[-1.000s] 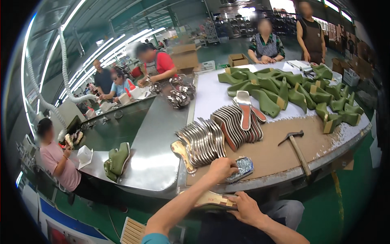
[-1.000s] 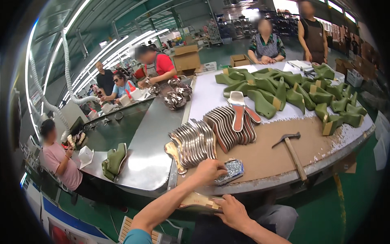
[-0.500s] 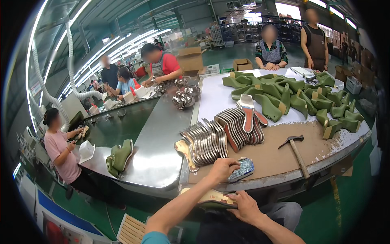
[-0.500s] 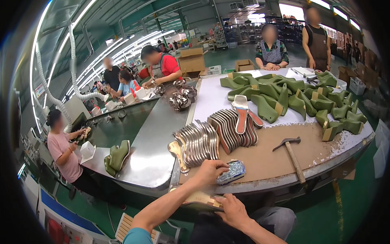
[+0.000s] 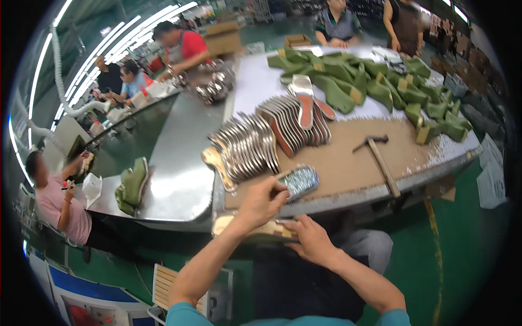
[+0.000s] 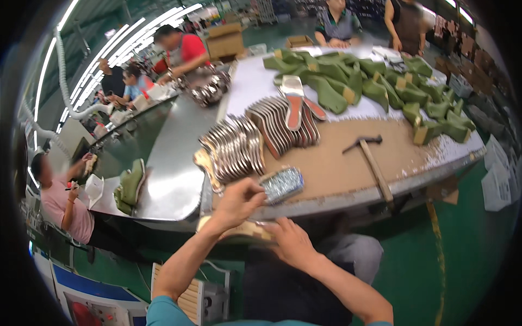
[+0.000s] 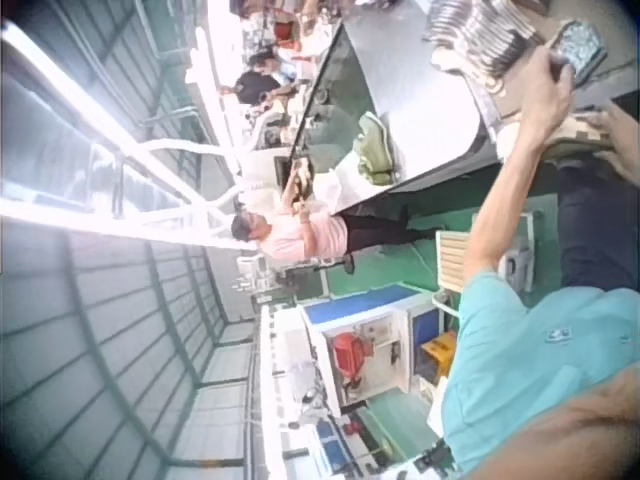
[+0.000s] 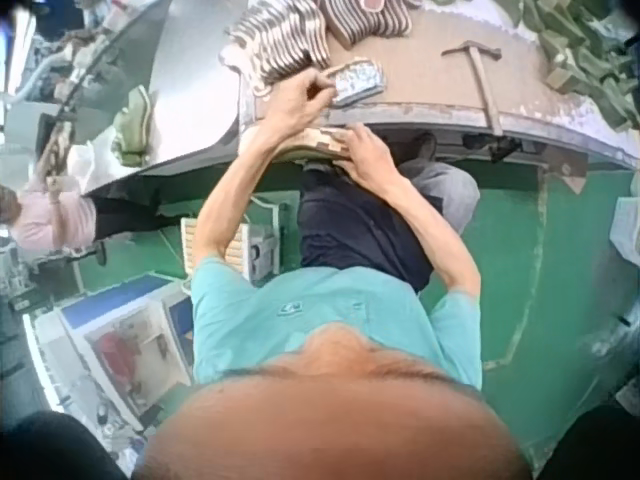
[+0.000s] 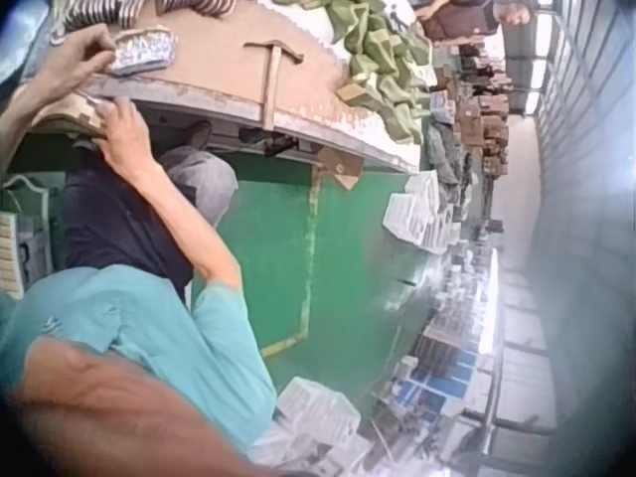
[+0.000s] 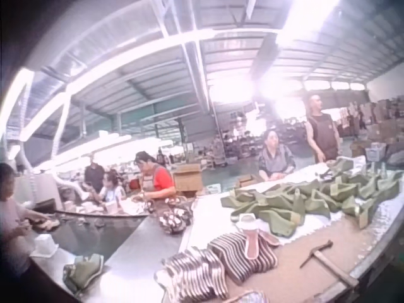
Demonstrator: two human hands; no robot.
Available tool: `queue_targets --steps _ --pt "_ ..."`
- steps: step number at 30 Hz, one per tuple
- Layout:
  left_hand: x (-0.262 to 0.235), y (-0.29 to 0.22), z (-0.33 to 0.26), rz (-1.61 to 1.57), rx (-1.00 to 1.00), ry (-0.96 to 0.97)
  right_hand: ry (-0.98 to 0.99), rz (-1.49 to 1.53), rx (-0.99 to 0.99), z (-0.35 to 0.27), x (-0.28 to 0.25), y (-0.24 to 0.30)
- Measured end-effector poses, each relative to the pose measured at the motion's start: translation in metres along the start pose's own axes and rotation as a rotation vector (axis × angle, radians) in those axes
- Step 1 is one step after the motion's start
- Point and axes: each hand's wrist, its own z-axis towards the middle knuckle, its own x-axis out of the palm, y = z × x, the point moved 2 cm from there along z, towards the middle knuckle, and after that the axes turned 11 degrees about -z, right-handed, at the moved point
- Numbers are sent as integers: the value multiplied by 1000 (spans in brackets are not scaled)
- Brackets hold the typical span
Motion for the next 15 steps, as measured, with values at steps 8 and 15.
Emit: queue_targets --steps 8,15 --pt "10 3 -58 -39 -57 -4 125 39 67 0 -37 -14" --pt "27 -3 -52 470 216 87 -4 -919 586 -26 -124 -155"
